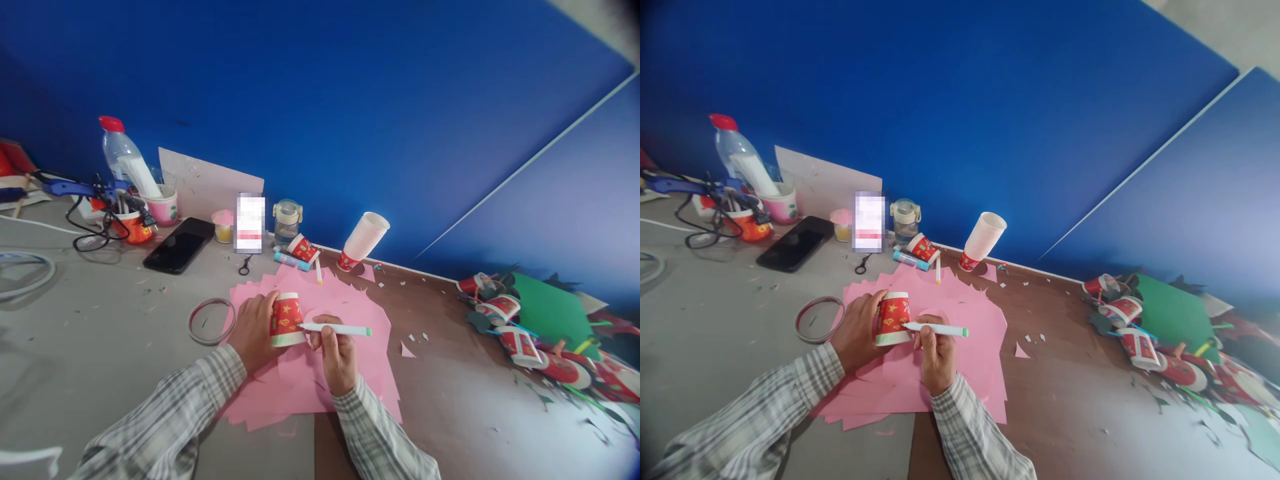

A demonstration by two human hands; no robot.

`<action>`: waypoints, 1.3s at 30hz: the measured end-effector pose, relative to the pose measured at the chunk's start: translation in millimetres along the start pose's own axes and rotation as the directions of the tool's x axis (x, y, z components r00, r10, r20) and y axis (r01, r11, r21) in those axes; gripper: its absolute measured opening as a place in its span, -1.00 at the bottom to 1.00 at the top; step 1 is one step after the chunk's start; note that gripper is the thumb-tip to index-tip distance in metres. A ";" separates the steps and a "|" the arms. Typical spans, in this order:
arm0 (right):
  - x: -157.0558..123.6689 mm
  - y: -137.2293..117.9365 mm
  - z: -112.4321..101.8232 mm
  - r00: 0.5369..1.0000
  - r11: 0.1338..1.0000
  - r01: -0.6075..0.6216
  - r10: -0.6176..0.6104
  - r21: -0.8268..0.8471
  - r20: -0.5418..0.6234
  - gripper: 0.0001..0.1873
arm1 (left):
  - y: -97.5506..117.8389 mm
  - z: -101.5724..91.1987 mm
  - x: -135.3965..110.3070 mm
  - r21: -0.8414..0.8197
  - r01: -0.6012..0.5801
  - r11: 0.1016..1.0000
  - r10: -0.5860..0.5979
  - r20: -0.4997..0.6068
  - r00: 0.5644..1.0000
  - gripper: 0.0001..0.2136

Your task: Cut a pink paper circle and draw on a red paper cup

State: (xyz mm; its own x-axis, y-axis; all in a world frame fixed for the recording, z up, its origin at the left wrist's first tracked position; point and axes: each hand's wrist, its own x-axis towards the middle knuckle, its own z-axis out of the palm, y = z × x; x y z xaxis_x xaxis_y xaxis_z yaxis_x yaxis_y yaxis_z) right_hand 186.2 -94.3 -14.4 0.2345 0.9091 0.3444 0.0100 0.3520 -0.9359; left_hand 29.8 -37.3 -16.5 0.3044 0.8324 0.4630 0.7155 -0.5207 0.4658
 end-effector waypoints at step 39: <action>0.1 -0.2 -3.2 0.998 0.997 0.048 -0.046 -0.053 0.034 -0.70 | -2.4 1.2 0.2 -0.012 -0.010 1.000 0.010 0.007 1.000 -0.27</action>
State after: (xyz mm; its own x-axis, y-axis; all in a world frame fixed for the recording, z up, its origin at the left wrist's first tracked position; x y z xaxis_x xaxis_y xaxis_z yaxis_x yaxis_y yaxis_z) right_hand 189.4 -95.1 -14.4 0.2003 0.8990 0.3895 0.0729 0.3828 -0.9209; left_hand 28.9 -35.6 -18.4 0.3159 0.8287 0.4619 0.7051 -0.5308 0.4701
